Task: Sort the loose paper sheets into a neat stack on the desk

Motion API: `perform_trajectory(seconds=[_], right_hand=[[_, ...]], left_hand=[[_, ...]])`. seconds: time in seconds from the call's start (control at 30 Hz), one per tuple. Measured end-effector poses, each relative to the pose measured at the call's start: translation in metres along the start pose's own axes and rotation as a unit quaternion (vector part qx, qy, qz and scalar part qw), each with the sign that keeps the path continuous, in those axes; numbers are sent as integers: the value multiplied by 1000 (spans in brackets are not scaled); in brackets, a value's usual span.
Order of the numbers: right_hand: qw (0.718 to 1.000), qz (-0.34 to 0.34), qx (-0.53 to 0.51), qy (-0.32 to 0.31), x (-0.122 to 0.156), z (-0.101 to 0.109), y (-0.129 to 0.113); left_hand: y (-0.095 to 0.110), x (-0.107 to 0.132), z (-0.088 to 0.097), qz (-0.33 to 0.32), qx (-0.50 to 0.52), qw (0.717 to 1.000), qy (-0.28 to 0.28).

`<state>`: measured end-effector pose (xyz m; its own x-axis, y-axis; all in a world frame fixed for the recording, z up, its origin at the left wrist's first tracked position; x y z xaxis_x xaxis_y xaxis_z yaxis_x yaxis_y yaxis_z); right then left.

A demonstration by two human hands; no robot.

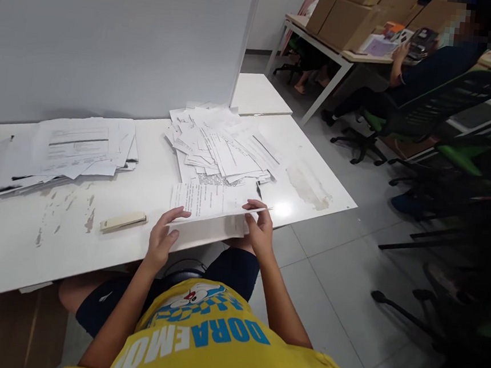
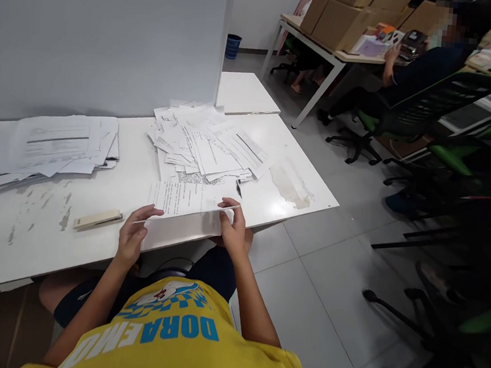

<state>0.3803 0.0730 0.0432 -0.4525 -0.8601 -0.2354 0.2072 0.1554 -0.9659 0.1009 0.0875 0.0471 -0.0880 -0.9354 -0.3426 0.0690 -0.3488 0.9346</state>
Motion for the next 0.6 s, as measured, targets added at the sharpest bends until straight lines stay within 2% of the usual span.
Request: perform_trajectory(seconds=[0.07,0.17,0.3,0.4,0.5,0.6], right_hand=[[999,-22,25,-27,2,-4,8],[998,-37,36,-28,4,-3,15],[998,-22,53,-1,5,7,13],[996,-19,90,19,5,15,15],[996,-37,78,13,5,17,22],[998,-62,23,18,4,21,30]], left_hand=[[-11,-1,-3,44,-15,999,-5],[-17,-1,-5,78,-40,996,-2],[-9,1,-4,63,-84,994,13],[1,8,4,43,-147,987,49],[12,28,15,6,-187,980,68],[11,68,28,-27,-166,985,37]])
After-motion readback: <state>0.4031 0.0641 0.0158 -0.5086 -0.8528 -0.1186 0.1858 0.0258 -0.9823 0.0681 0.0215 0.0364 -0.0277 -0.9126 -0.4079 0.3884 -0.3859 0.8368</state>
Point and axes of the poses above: each hand's wrist, its own x-axis away from the middle knuckle, its own z-axis out of the back of the hand, y = z × x, the point moved 9 cm from there along -x, towards the middle knuckle, and after that the axes turned 5 degrees about y, right-handed, at the moved point
